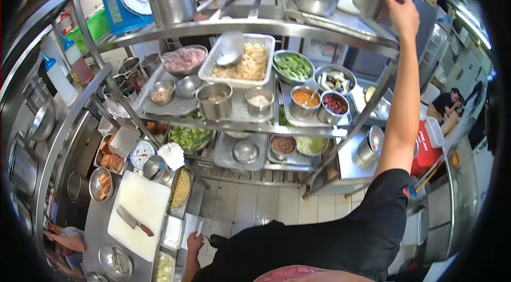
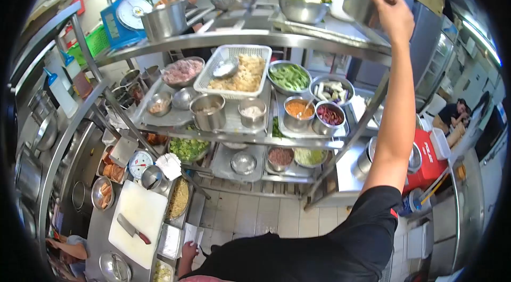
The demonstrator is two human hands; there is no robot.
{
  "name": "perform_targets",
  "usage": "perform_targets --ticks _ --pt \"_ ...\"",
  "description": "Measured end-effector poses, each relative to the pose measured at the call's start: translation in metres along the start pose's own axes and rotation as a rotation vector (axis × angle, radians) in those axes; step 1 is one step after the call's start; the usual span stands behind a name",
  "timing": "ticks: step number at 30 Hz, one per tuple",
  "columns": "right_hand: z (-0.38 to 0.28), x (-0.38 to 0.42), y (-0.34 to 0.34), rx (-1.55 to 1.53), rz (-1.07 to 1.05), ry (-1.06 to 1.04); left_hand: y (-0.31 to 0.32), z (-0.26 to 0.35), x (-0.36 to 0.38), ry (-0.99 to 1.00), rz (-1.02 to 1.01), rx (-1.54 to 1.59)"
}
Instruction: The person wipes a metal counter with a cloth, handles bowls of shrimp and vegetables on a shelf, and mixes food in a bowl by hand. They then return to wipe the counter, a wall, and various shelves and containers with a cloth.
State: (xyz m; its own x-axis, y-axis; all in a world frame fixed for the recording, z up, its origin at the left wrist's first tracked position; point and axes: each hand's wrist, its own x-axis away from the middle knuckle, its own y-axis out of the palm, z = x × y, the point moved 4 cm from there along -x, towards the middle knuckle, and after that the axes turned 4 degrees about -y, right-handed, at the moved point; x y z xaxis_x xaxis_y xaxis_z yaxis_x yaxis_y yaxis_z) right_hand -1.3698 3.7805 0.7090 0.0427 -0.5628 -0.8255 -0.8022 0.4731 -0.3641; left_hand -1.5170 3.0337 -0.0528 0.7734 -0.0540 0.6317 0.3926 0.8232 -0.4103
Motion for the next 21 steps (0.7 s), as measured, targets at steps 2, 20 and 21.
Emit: perform_targets --ticks 2,20,21 --pt "0.014 -0.009 0.031 0.066 -0.085 0.006 -0.002 -0.047 -0.01 -0.055 0.046 0.158" --pt "-0.106 0.208 0.049 -0.918 0.288 -0.64 0.005 -0.251 0.234 -0.55 0.657 0.081" --pt "-0.116 0.237 0.069 -1.037 0.146 -0.703 0.01 -0.263 0.243 -0.564 0.668 0.094"
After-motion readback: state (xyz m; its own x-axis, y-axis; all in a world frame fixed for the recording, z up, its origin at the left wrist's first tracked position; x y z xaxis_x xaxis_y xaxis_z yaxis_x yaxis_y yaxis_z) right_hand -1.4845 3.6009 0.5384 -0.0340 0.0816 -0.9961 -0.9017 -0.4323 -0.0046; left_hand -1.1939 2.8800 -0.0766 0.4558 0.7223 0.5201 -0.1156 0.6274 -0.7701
